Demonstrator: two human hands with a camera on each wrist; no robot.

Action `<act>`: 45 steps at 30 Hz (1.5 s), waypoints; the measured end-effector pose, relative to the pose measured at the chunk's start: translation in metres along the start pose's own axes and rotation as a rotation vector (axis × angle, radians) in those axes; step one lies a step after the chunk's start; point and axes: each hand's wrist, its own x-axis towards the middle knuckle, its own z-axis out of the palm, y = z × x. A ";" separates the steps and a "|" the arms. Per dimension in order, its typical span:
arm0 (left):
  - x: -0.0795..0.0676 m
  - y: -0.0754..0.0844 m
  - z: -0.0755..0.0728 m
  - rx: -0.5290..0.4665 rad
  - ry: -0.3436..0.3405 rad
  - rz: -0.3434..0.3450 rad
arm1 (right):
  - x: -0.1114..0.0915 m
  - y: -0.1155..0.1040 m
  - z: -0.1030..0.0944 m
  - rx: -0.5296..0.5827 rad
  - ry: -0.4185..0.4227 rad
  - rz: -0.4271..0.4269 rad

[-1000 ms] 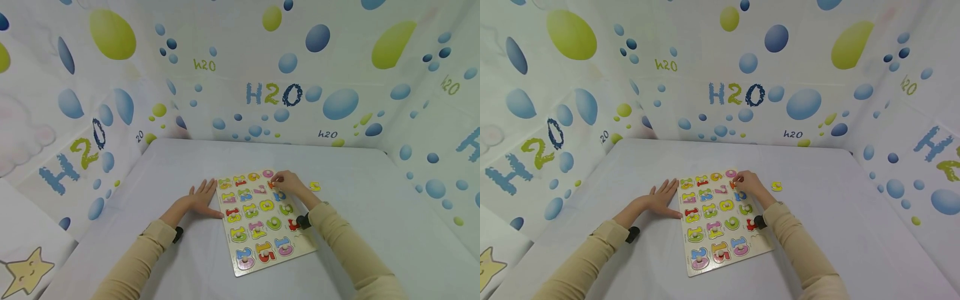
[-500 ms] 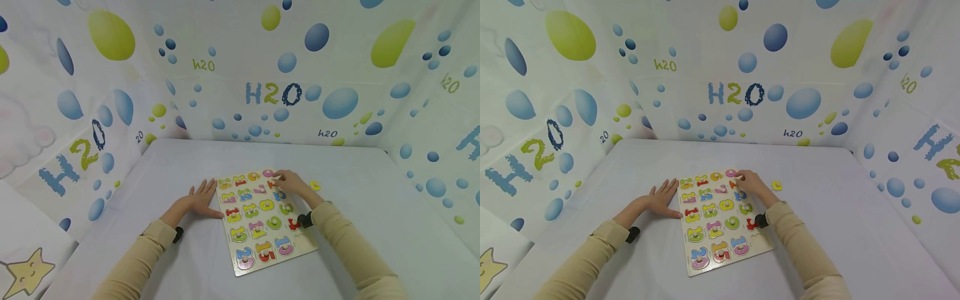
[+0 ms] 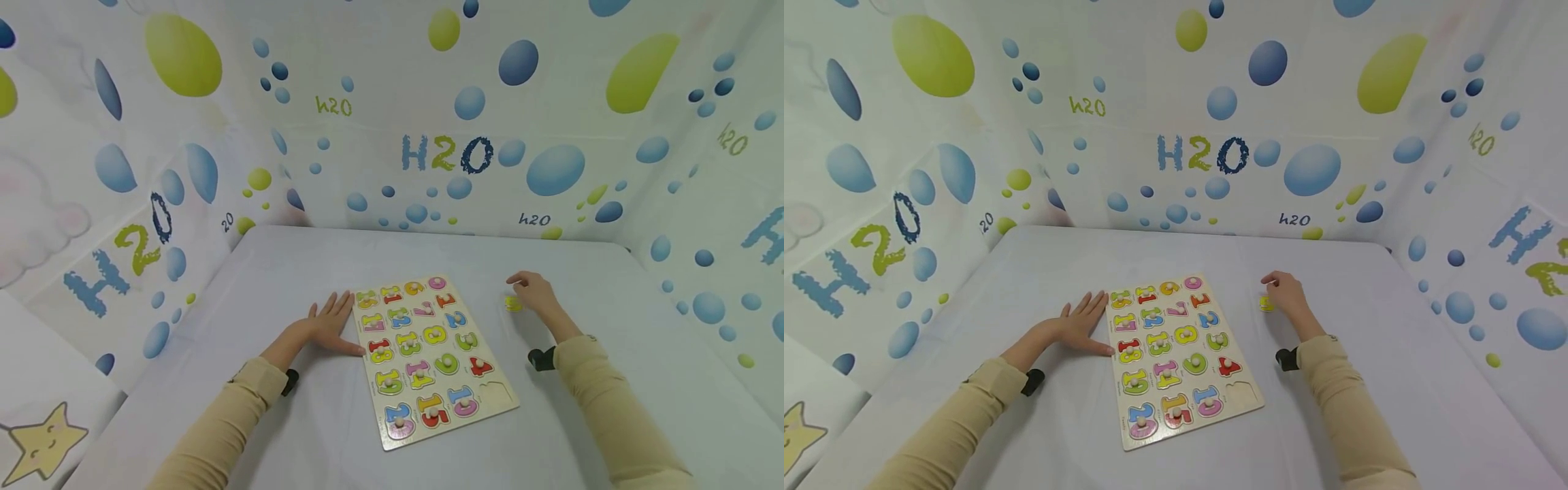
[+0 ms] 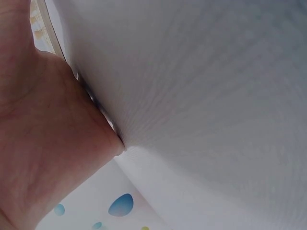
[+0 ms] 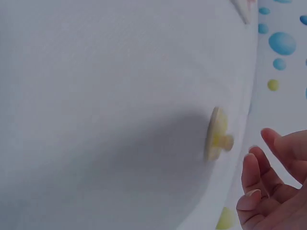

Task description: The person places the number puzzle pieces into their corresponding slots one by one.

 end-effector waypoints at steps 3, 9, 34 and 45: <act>0.000 -0.002 0.000 -0.011 0.009 0.010 | -0.002 0.010 -0.003 -0.019 -0.002 0.018; -0.002 -0.002 0.000 -0.015 0.013 0.017 | -0.004 0.022 -0.001 0.007 -0.063 0.054; -0.002 0.000 0.000 -0.018 0.028 0.026 | -0.014 0.041 -0.003 0.107 -0.136 0.003; -0.011 0.008 -0.008 -0.016 -0.006 0.024 | -0.038 0.034 -0.004 0.112 -0.121 -0.010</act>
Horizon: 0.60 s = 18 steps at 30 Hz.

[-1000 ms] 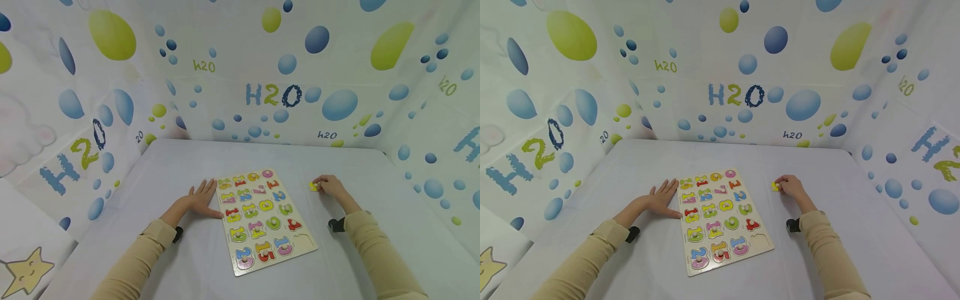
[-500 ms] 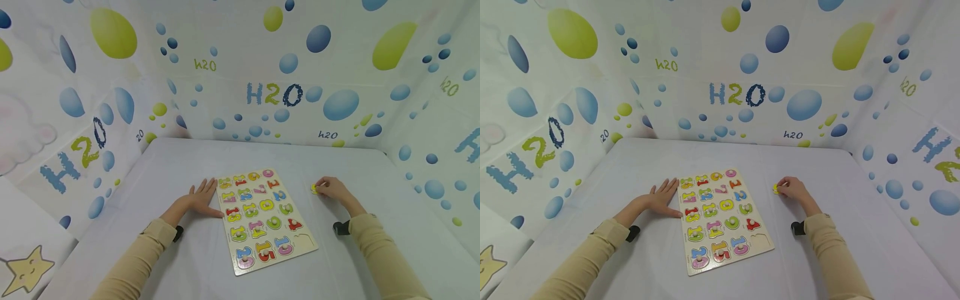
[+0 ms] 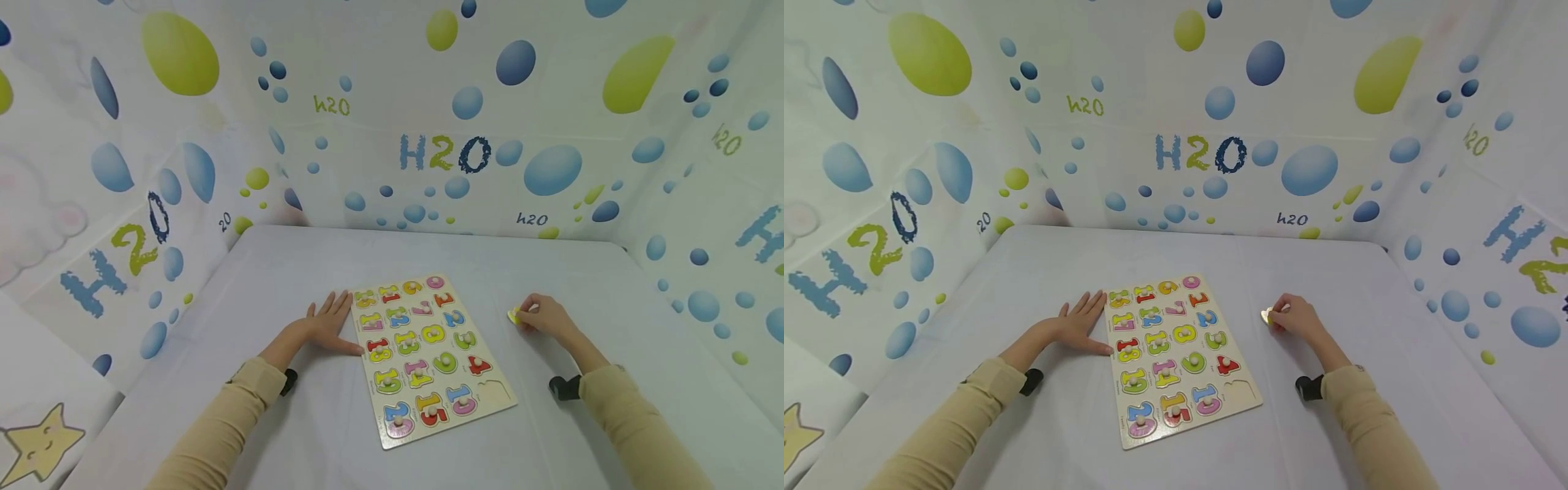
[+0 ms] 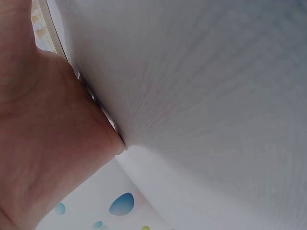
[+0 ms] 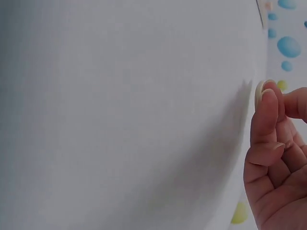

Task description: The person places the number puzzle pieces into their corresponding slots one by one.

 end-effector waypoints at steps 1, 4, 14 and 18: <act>-0.001 0.001 -0.001 -0.006 0.001 0.004 | -0.003 -0.002 0.002 0.006 -0.002 0.008; 0.000 0.000 -0.001 -0.002 -0.007 -0.002 | -0.013 -0.012 0.007 0.042 -0.023 0.020; 0.008 -0.007 0.005 -0.014 0.025 0.006 | -0.054 -0.030 0.037 0.212 -0.043 0.109; 0.009 -0.009 0.007 -0.010 0.026 0.007 | -0.070 -0.035 0.046 0.235 -0.066 0.119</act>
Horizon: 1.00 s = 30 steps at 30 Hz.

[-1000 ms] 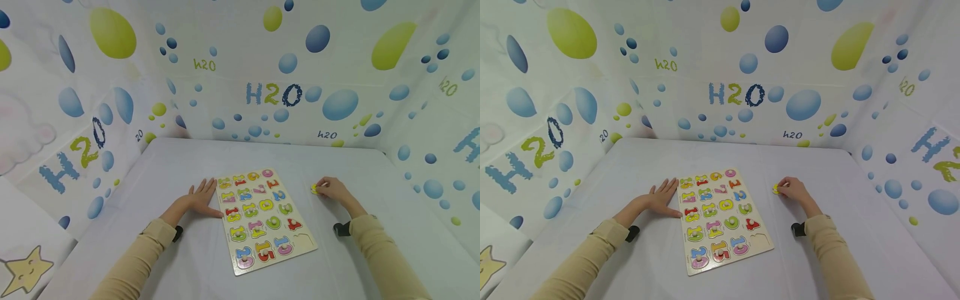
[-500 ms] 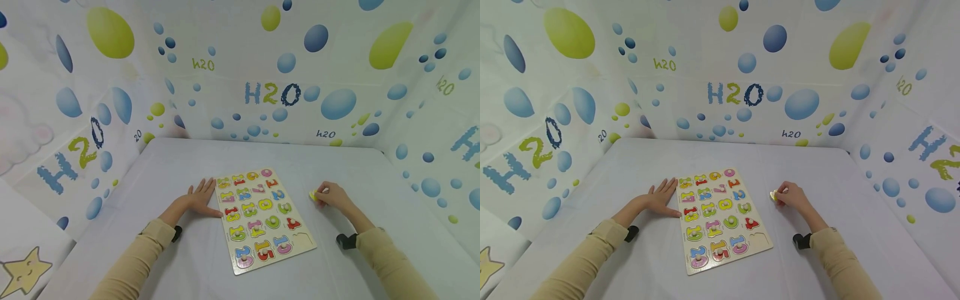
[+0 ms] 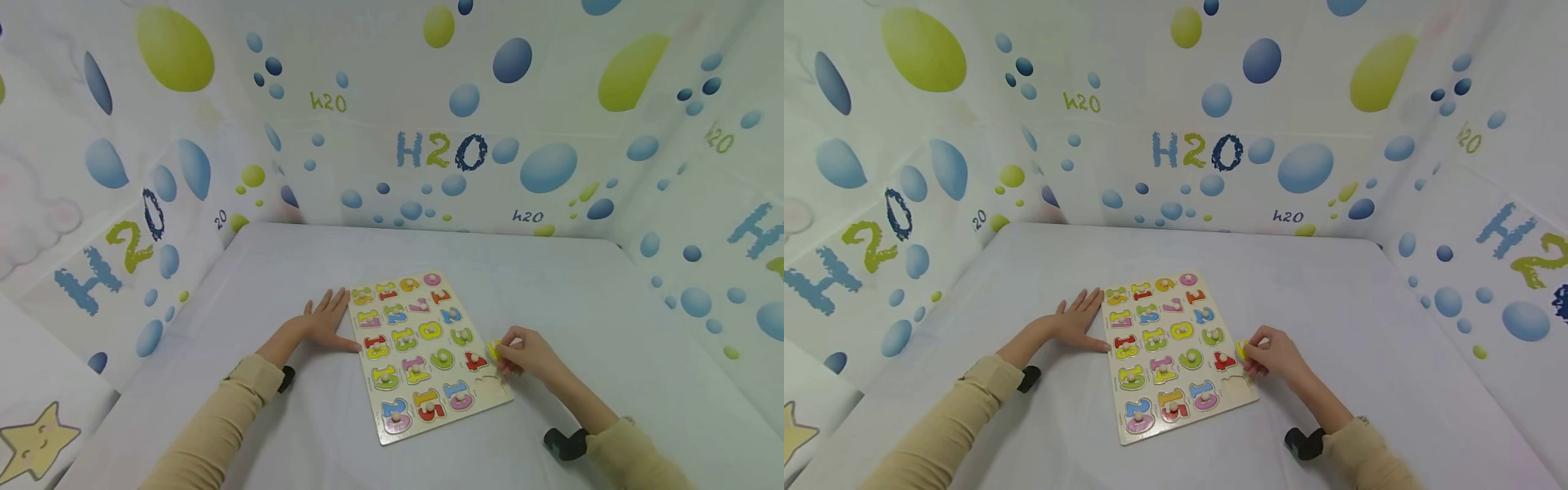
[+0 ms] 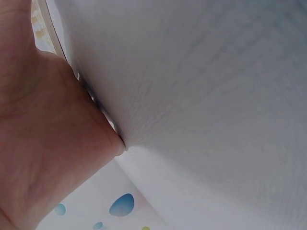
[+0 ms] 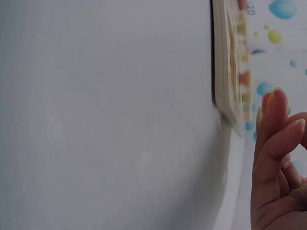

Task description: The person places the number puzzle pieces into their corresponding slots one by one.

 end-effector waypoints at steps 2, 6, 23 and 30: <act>0.000 -0.001 0.001 0.003 -0.001 -0.003 | -0.007 -0.001 0.004 0.009 -0.027 -0.002; 0.000 -0.003 0.001 -0.001 0.000 -0.010 | -0.018 -0.004 0.010 0.009 -0.115 -0.051; 0.000 -0.001 0.001 0.003 0.004 -0.006 | -0.029 -0.004 0.014 -0.064 -0.333 -0.142; -0.002 0.001 -0.001 0.003 0.007 0.000 | -0.030 -0.003 0.014 -0.065 -0.375 -0.131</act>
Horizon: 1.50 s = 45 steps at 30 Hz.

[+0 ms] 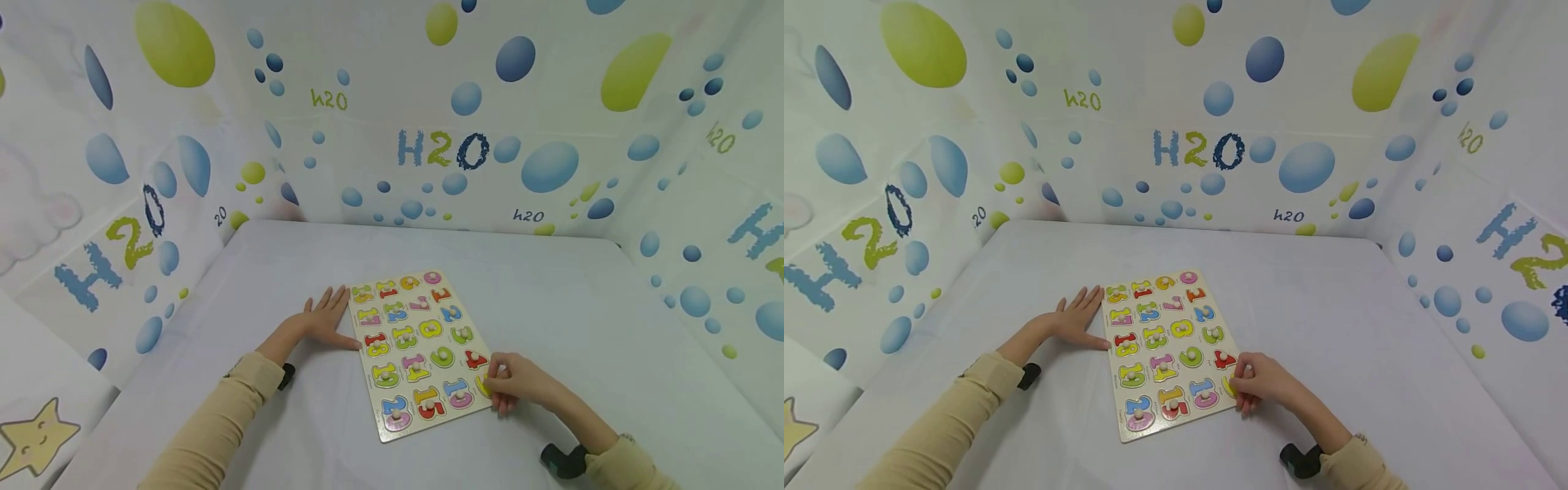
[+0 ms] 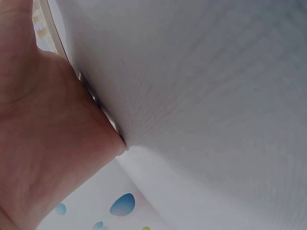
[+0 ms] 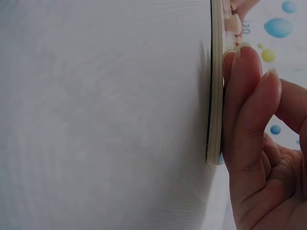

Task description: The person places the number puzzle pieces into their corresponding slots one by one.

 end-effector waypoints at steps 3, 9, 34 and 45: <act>-0.001 0.001 -0.001 -0.003 0.003 0.001 | 0.000 0.000 -0.001 0.001 -0.011 0.000; 0.001 0.001 -0.003 -0.003 0.003 0.001 | 0.000 -0.003 -0.002 -0.017 -0.027 0.011; -0.001 -0.002 -0.007 0.013 -0.011 -0.003 | -0.005 -0.011 -0.003 0.026 -0.032 0.015; 0.002 -0.003 0.001 0.003 0.001 0.009 | -0.010 -0.004 -0.018 0.043 -0.112 0.014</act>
